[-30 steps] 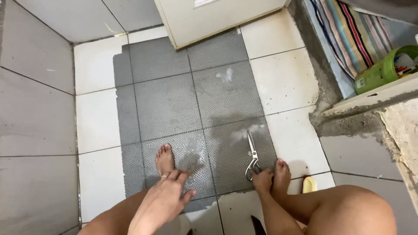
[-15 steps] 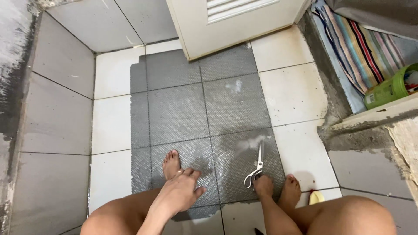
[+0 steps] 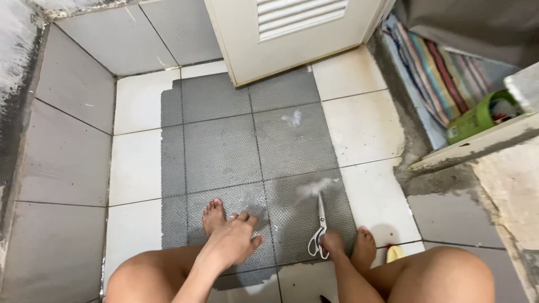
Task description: Cutting a grey mesh non-slip floor mat to size in a bathroom using scissors.
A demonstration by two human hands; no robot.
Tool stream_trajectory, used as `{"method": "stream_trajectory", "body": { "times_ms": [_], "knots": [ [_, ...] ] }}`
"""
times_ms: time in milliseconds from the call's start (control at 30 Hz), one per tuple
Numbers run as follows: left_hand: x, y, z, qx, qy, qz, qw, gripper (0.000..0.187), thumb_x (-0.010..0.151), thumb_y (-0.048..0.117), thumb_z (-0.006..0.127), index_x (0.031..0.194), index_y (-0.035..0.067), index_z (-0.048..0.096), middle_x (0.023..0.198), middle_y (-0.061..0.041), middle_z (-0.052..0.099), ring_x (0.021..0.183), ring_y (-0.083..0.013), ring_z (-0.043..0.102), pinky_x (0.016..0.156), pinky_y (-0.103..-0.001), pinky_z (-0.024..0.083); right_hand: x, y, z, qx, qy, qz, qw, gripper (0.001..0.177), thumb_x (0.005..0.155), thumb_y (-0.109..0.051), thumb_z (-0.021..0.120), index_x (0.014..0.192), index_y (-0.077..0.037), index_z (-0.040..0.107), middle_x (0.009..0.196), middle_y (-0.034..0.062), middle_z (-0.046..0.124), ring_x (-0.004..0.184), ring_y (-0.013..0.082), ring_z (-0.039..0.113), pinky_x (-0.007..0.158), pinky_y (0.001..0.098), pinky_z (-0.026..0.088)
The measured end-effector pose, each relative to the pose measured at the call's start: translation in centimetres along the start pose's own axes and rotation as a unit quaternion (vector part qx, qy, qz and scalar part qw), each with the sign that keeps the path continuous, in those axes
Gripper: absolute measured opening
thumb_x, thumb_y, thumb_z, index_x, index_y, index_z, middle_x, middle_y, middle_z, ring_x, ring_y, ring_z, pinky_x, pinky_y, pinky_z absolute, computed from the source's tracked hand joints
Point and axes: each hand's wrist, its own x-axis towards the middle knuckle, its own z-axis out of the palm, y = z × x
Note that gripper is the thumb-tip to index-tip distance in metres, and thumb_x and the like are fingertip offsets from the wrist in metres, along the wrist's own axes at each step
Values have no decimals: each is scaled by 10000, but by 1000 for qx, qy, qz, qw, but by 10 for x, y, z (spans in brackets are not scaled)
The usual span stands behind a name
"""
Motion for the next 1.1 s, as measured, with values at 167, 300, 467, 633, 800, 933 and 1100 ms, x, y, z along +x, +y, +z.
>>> {"method": "stream_trajectory", "body": {
  "times_ms": [167,300,467,633,800,933,1100],
  "knots": [
    [-13,22,-22,26,-38,-15,999,629,1021,449,541,1496,56,419,1576,-190,381,1463,-349,389,1214,-489,326,9,-15,-8,-23,41,-65,997,237,877,-127,560,741,27,678,601,145,622,471,267,578,490,440,457],
    [-22,21,-20,-23,-19,-10,1000,601,985,431,564,1492,124,463,1559,-124,446,1449,-340,428,1194,-484,377,-11,-50,-18,89,20,-109,990,263,917,-180,566,722,-52,687,590,92,601,468,212,479,464,413,354],
    [-3,4,3,-39,9,-15,999,617,983,470,585,1484,126,483,1566,-113,434,1451,-322,422,1199,-495,349,-38,-82,-40,-5,3,-174,985,110,770,-57,583,726,-40,682,597,75,596,508,205,513,484,385,395],
    [2,-1,19,-37,-9,-22,999,620,968,463,610,1479,128,507,1529,-144,490,1407,-337,484,1168,-462,412,-34,-73,-55,133,10,-152,979,274,679,50,539,776,-156,693,620,42,644,550,196,569,513,344,441],
    [9,-1,41,-49,25,7,998,612,939,469,651,1436,134,525,1475,-126,519,1356,-329,500,1118,-489,419,-73,-82,-69,-16,10,-161,987,242,816,-35,490,630,-73,640,593,66,567,531,212,452,505,361,336],
    [-9,8,36,-35,-6,-4,999,582,956,449,632,1409,87,580,1403,-165,621,1329,-341,569,1112,-488,455,-75,-80,-67,-25,15,-188,982,278,827,-60,493,588,-64,636,588,71,586,541,192,466,533,348,354],
    [-11,11,46,-41,41,5,998,624,959,470,634,1464,122,520,1489,-162,516,1396,-352,473,1158,-479,383,-78,-79,-65,-77,27,-213,974,362,877,-161,495,573,-64,666,604,88,637,574,218,551,561,361,419]
  ]
}}
